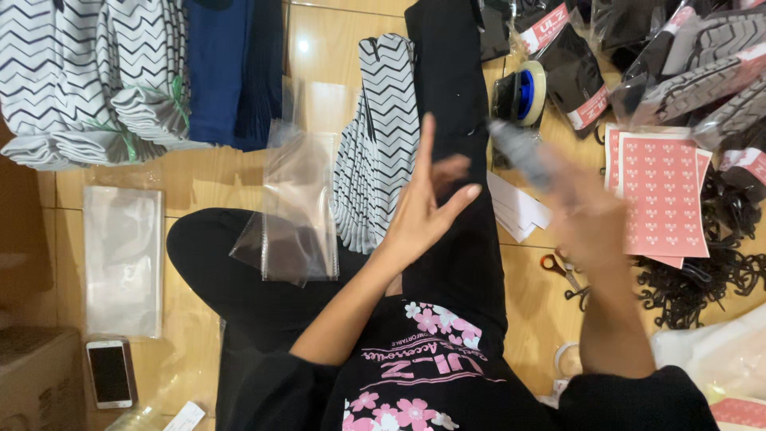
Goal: The person prepares and packs socks by hand. The person picks up patterned socks, attaches a plastic label hook or brand card to the pairs, and slides them into transparent plastic packaging bags one by one.
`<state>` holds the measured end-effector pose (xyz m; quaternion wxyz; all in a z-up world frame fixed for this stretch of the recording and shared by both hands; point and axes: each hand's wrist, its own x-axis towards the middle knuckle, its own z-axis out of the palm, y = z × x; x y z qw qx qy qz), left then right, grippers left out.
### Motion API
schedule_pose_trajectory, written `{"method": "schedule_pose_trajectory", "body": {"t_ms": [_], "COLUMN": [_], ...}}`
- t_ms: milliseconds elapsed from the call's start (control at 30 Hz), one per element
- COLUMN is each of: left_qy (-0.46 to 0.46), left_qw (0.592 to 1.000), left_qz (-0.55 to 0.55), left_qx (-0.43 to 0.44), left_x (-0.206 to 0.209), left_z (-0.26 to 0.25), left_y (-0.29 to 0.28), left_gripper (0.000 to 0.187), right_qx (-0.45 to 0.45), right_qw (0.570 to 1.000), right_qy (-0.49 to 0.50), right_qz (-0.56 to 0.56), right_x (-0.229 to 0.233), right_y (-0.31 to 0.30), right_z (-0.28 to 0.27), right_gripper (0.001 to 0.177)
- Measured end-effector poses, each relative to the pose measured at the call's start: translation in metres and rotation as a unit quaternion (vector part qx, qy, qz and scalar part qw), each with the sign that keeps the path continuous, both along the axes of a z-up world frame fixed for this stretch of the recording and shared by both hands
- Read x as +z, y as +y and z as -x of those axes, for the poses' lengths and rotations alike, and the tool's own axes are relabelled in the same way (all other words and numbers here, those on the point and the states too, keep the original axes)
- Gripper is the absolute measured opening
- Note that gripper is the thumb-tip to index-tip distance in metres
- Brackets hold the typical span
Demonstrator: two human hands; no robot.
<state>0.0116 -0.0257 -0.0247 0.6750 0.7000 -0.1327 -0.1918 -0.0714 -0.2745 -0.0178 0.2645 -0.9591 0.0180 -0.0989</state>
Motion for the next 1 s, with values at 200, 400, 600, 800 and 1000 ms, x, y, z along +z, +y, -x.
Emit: {"method": "schedule_pose_trajectory", "body": {"t_ms": [200,400,600,800,1000], "left_qy": [0.088,-0.127,-0.199,-0.196,-0.19], "left_qw": [0.846,0.905,0.907,0.888,0.951], "left_qz": [-0.52,-0.405,-0.368,-0.416,-0.221], "left_qx": [-0.073,-0.015,-0.052,-0.011,0.103], "left_x": [-0.09,-0.156,-0.163,-0.143,-0.067], "left_z": [0.019,0.028,0.057,0.059,0.018], "left_y": [0.049,0.077,0.104,0.098,0.067], "left_gripper": [0.102,0.103,0.083,0.066,0.042], "right_qx": [-0.46,-0.207,0.139,0.135,0.139], "right_qw": [0.872,0.975,0.982,0.988,0.967], "right_qy": [-0.165,-0.066,0.124,-0.05,-0.215], "right_qz": [0.013,-0.049,0.012,0.055,0.009], "right_x": [-0.074,-0.039,-0.171,-0.17,-0.112], "right_y": [-0.223,0.026,0.106,0.095,0.084], "right_z": [-0.078,-0.202,-0.292,-0.29,-0.252], "right_gripper": [0.062,0.066,0.063,0.016,0.023]}}
